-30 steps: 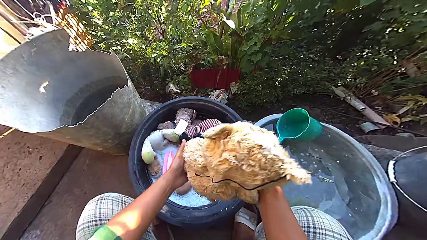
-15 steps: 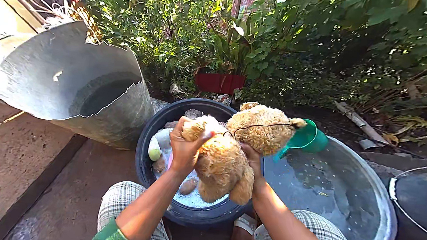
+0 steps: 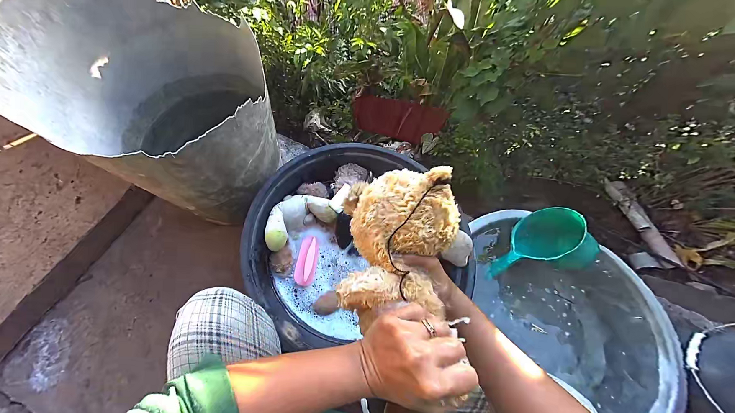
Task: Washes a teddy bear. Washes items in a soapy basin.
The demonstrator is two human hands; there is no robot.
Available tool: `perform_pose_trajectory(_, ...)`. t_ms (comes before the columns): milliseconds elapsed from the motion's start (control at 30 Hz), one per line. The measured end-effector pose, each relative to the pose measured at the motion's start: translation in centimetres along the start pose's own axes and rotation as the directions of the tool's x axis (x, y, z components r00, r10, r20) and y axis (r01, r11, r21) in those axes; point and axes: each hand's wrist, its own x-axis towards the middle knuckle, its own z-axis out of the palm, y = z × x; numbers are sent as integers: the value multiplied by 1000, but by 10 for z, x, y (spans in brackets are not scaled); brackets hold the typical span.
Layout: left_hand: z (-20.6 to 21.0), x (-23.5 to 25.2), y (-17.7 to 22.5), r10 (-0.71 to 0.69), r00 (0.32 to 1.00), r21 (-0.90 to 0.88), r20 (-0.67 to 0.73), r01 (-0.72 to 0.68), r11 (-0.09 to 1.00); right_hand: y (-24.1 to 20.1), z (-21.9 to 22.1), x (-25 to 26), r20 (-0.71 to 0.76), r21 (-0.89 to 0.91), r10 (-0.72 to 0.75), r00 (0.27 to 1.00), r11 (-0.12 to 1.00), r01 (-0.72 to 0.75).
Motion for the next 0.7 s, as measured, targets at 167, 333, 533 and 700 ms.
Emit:
perform_pose_trajectory(167, 22, -20, -12, 32, 992, 61, 125, -40, 997, 31, -12, 24, -187, -268, -179, 966, 955, 126)
perform_pose_trajectory(333, 34, -34, -27, 25, 979, 119, 201, -50, 992, 42, -12, 32, -334, -311, -237, 912, 941, 131)
perform_pose_trajectory(533, 25, -21, -48, -57, 963, -65, 262, 77, 995, 38, -25, 40, -353, -242, -289, 890, 947, 212)
perform_pose_trajectory(700, -25, 17, -90, -735, 678, -466, 12, 655, 595, 7, -35, 13, -357, 31, -414, 838, 891, 453)
